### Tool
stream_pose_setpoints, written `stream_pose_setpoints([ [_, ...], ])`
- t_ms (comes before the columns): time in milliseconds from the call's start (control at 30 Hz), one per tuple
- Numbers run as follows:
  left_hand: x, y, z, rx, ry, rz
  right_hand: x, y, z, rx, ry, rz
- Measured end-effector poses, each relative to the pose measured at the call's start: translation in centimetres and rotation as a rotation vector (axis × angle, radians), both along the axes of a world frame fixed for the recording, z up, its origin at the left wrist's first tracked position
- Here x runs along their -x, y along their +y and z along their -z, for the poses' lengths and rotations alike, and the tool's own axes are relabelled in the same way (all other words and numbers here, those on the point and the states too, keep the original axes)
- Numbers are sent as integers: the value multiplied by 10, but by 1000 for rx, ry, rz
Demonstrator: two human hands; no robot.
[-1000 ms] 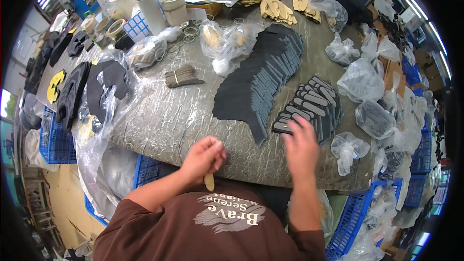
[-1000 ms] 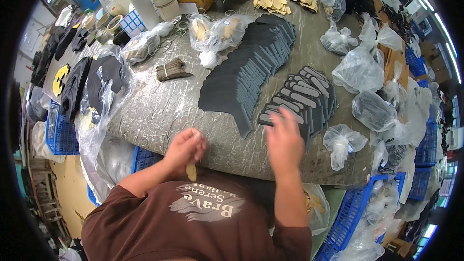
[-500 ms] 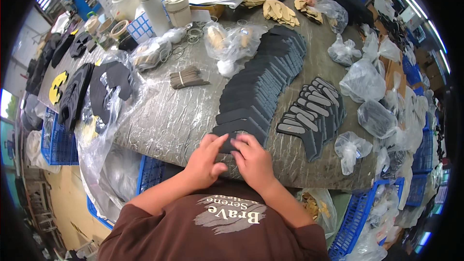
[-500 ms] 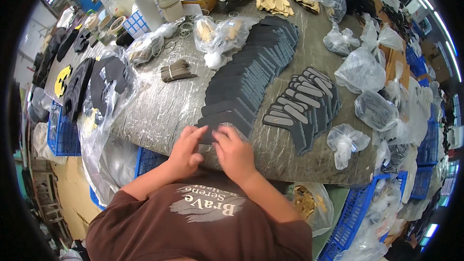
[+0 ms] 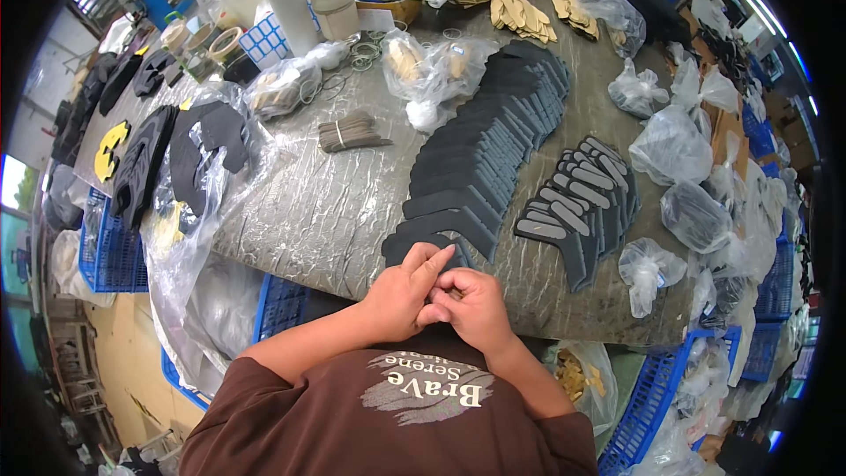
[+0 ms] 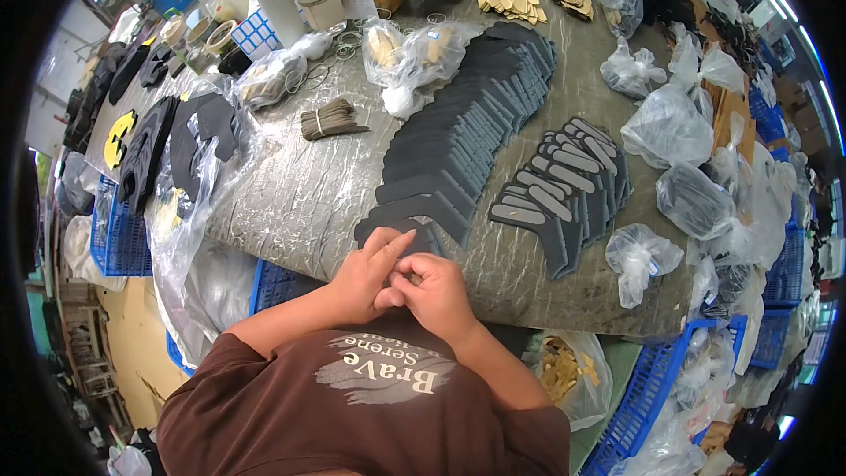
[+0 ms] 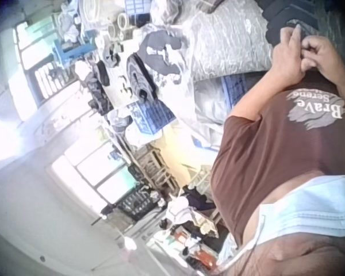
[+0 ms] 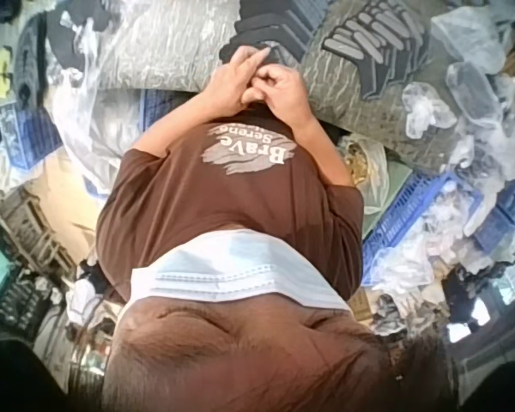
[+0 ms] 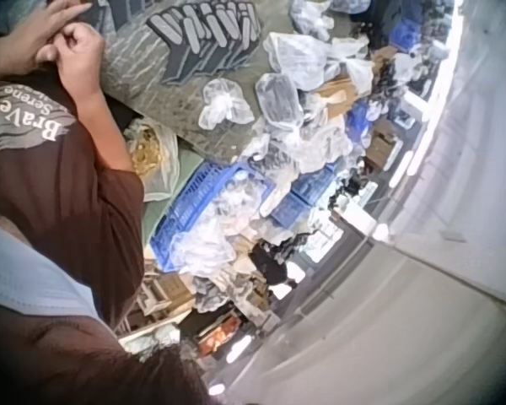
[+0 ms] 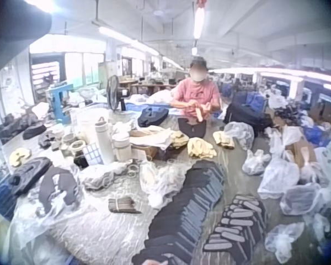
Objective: Organizing and stacking precut synthetic shoe upper components on a production table.
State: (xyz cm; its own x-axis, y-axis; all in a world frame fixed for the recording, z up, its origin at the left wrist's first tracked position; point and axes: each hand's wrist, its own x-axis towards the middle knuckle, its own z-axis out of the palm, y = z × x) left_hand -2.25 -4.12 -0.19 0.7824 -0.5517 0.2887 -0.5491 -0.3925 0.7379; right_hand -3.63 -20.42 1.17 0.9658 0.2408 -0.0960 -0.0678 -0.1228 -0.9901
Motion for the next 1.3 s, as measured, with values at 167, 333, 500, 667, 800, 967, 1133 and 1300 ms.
stream_pose_setpoints([
  [167, -4, -5, 12, 331, 20, 52, 1, 1, 7, -140, 195, 6],
  [333, -3, -4, 6, 642, 538, 81, 1, -6, 15, -508, 353, -45],
  [500, -1, -3, -7, 616, 761, 5, 1, -5, 18, -698, 465, -52],
  [667, -16, 10, 4, 288, 239, -84, -3, -11, 13, -1030, 559, -67],
  [800, -22, 11, -27, 84, -43, 96, 0, -9, 15, -770, 514, -64],
  [967, -17, 22, -13, 237, -26, 24, -13, -17, 12, -919, 418, 232],
  [1133, -20, 60, 2, 360, 832, -504, -17, -52, 31, -697, 139, 364],
  [1300, -22, 51, 5, 176, 807, -510, -4, -30, 39, 573, -732, 61],
])
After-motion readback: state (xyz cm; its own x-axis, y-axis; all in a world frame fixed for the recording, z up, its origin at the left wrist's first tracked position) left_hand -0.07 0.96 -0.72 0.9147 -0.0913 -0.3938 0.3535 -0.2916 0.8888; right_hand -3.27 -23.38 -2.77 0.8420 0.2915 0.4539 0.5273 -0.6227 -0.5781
